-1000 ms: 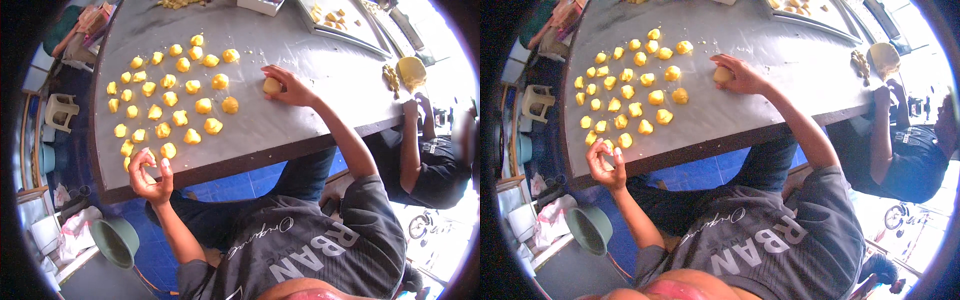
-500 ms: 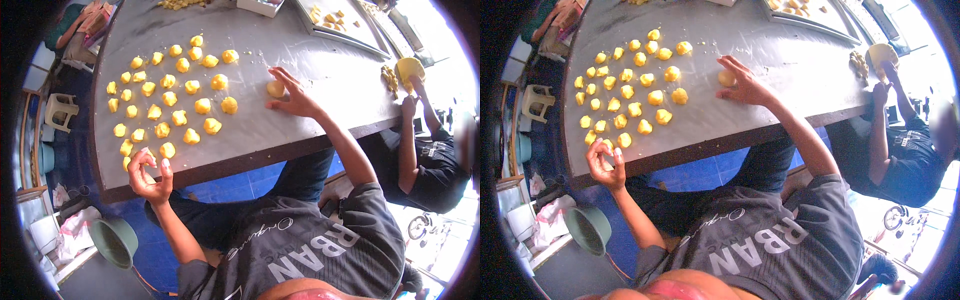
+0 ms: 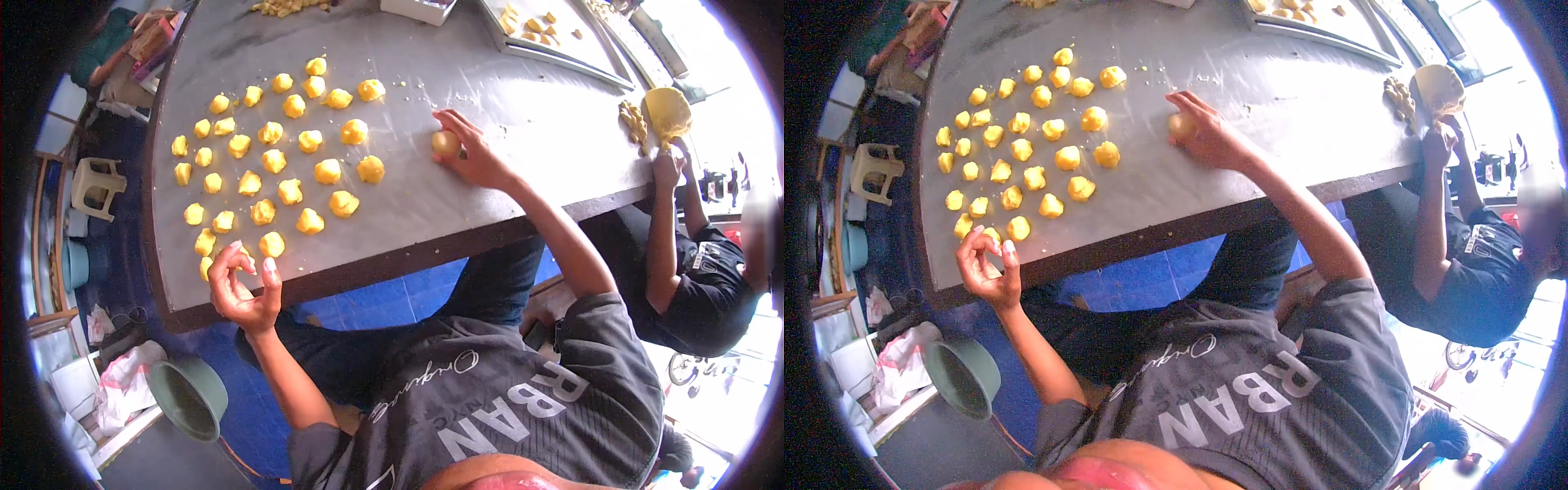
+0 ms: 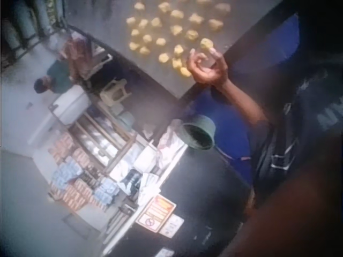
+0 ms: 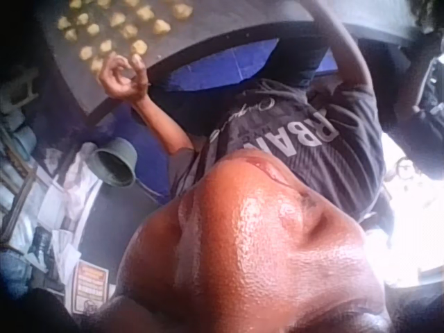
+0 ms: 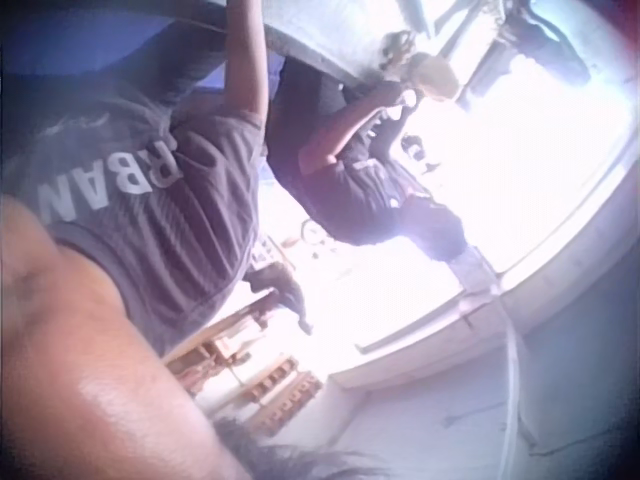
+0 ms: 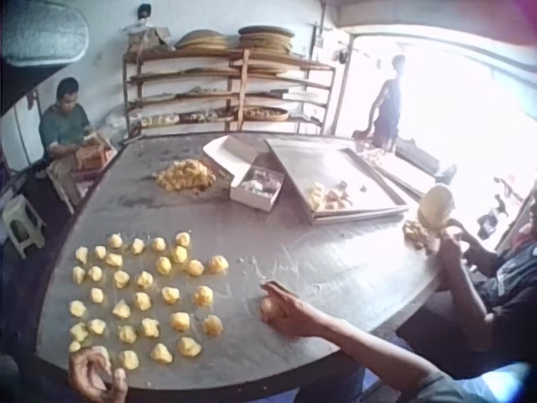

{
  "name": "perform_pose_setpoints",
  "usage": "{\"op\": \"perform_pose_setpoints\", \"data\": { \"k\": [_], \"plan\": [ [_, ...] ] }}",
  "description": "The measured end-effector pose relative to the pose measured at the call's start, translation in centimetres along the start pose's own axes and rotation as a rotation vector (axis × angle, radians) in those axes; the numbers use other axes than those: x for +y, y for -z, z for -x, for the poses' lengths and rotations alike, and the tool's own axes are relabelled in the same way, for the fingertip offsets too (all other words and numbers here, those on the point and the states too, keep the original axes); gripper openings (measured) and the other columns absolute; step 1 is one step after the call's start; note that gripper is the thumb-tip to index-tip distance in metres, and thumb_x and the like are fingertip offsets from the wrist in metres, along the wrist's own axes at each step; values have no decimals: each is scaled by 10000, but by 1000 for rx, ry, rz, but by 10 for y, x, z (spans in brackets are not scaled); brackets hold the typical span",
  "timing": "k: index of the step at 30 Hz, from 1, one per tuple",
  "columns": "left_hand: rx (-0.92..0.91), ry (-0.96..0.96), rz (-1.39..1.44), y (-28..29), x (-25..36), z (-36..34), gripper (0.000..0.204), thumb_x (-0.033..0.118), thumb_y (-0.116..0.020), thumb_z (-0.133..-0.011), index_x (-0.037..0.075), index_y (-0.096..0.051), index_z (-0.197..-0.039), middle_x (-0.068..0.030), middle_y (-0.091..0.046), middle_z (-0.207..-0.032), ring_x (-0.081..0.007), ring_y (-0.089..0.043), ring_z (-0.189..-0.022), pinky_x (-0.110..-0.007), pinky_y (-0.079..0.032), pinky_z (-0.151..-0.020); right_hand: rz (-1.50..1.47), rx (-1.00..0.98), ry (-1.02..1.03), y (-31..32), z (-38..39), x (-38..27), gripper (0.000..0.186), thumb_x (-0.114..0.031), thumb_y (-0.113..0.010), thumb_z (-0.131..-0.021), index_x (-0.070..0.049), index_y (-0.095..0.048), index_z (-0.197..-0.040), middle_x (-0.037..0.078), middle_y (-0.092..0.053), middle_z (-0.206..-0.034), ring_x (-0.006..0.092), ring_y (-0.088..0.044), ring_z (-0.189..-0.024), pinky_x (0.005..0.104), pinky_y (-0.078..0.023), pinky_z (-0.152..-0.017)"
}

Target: The person shapes and fills small pieces of dough by hand on a metal table, placing them in rows.

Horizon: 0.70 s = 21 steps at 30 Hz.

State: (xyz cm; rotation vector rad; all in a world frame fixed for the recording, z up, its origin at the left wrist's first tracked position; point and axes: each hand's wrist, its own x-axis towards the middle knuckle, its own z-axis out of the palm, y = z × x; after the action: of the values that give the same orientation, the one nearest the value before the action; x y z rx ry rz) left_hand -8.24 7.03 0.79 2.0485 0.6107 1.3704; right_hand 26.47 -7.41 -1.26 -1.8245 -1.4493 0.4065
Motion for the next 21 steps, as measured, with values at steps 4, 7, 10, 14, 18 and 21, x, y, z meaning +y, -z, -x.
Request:
{"op": "perform_pose_setpoints", "data": {
  "k": [4, 7, 10, 14, 18, 21],
  "plan": [
    [17, -8, 15, -2, 0, -1, 414, 46, -676, -667, -10, -525, -1048, -12, -466, -685, -104, -435, -633, -248, -405, -656, 112, 19, 30, 10, 4, -9, 701, -183, -724, -694, -73, -369, -1289, 146, -391, -1297, 324, -413, -1185, 406, -368, -990],
    [4, -22, -8, -1, -2, 2, 419, 51, -683, -660, -6, -528, -1044, -12, -471, -686, -103, -434, -628, -248, -406, -644, 206, -236, 195, 28, -12, -10, 765, -178, -715, -698, -107, -312, -1344, 148, -322, -1375, 312, -299, -1281, 408, -299, -1051],
    [-12, -16, -6, 0, 0, -1, 425, 57, -691, -652, -1, -532, -1041, -14, -475, -689, -103, -434, -621, -243, -404, -627, 148, -405, 209, 40, -28, -19, 727, -79, -705, -700, -100, -346, -1331, 133, -359, -1363, 289, -334, -1269, 424, -274, -1064],
    [-12, -7, 13, -1, -1, 0, 435, 63, -698, -643, 5, -534, -1041, -14, -477, -691, -102, -431, -615, -235, -397, -611, 143, -540, 73, 39, -27, -22, 771, -16, -689, -679, -107, -314, -1346, 119, -369, -1359, 283, -432, -1199, 411, -339, -1030],
    [-15, -13, 15, 0, -1, 0, 440, 70, -702, -639, 7, -534, -1040, -12, -475, -689, -101, -429, -612, -232, -394, -610, 122, -272, 91, 32, -10, -9, 815, -26, -708, -663, -118, -290, -1357, 109, -406, -1333, 280, -506, -1124, 393, -387, -994],
    [-24, -18, 16, -2, 0, -1, 442, 72, -702, -639, 5, -533, -1041, -11, -473, -688, -101, -427, -609, -231, -392, -609, -147, -219, 70, 25, -3, 11, 817, -64, -730, -665, -113, -294, -1354, 116, -414, -1327, 272, -527, -1101, 387, -421, -957]
  ]
}}
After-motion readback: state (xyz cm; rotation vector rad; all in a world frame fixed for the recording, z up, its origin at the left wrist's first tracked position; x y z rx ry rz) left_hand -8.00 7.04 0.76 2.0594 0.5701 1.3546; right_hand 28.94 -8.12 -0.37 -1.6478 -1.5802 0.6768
